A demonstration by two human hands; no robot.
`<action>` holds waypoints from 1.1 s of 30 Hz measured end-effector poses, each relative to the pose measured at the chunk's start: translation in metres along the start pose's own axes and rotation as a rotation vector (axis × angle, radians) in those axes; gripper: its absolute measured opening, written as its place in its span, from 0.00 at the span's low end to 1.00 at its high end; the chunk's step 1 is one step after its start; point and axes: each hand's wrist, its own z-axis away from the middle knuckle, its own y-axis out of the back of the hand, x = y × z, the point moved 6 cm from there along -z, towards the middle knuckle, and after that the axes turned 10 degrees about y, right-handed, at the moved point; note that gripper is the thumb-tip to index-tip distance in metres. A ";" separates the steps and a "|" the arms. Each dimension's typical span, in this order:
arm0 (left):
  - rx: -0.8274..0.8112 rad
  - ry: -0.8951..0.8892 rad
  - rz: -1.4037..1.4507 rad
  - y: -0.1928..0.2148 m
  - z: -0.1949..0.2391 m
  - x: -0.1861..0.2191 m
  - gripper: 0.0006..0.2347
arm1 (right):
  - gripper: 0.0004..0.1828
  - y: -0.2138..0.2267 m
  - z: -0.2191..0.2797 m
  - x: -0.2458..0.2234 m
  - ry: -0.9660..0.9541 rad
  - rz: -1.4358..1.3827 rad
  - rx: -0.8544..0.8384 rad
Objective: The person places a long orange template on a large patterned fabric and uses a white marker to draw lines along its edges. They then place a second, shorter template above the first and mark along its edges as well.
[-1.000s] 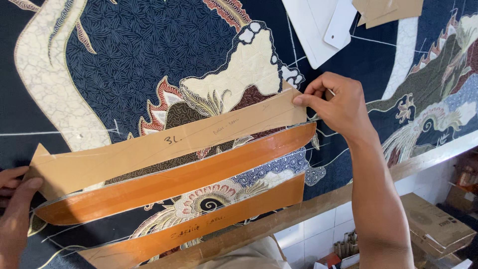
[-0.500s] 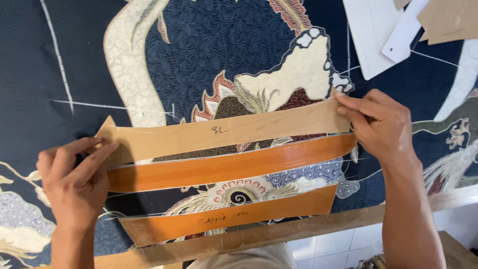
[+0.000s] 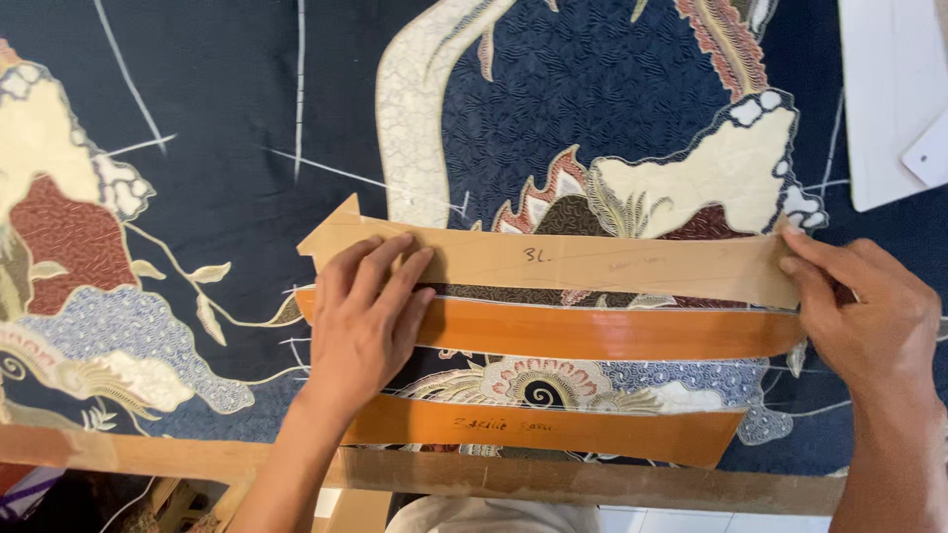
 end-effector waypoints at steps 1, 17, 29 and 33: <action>0.008 -0.002 -0.005 0.000 0.000 0.000 0.17 | 0.13 -0.001 0.000 0.000 -0.003 -0.011 0.000; -0.023 0.267 0.092 0.041 -0.020 -0.088 0.11 | 0.16 -0.080 0.063 0.180 -0.093 -0.187 -0.040; -0.079 0.365 0.153 0.037 -0.027 -0.101 0.06 | 0.17 -0.119 0.095 0.275 -0.200 -0.136 -0.181; -0.092 0.352 0.165 0.039 -0.029 -0.101 0.05 | 0.15 -0.097 0.077 0.224 -0.189 -0.213 -0.093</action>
